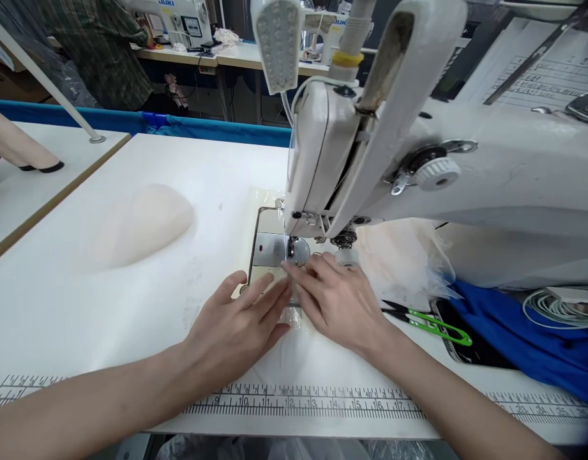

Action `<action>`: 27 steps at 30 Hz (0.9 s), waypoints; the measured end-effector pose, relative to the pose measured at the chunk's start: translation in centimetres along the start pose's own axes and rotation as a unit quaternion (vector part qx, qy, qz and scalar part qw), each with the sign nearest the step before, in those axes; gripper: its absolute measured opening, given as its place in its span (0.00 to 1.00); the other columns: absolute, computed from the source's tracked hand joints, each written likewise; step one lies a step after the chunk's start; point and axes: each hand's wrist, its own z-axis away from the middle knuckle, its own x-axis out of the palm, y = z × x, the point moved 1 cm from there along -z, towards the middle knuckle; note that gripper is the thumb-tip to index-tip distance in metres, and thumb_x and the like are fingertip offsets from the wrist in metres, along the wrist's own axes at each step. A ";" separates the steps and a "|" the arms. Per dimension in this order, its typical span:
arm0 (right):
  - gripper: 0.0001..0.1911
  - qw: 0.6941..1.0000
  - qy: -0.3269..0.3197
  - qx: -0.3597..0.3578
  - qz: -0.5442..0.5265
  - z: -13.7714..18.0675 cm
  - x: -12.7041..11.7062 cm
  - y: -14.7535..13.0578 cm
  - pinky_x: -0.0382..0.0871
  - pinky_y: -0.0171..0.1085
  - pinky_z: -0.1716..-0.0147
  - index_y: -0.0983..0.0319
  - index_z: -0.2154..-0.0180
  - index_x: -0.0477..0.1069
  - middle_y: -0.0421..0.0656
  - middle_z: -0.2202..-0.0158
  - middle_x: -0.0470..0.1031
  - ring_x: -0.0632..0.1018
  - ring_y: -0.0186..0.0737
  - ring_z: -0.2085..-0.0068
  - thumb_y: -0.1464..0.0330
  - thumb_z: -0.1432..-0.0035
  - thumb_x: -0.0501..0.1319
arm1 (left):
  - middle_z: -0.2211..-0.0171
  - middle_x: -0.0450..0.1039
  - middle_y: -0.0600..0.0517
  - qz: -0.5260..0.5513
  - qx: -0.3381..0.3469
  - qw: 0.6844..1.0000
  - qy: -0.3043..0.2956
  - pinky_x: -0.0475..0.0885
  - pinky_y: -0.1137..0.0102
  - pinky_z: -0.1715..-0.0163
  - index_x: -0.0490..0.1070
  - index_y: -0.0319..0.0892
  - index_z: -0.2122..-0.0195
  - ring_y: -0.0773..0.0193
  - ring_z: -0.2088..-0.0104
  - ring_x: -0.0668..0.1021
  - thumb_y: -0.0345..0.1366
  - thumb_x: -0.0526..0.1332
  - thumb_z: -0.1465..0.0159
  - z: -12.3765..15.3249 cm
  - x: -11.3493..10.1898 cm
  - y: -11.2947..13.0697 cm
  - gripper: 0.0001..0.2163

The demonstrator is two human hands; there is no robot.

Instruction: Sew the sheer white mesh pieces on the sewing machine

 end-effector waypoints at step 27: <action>0.17 0.991 0.017 -0.002 0.129 0.4 0.2 -0.2 0.56 0.41 0.68 0.68 0.53 0.76 0.48 0.65 0.79 0.74 0.43 0.62 0.74 0.40 0.54 | 0.49 0.76 0.48 0.042 -0.042 0.998 -0.011 0.60 0.58 0.49 0.71 0.42 0.46 0.54 0.44 0.72 0.40 0.56 0.31 -1.5 1.3 -2.0 0.15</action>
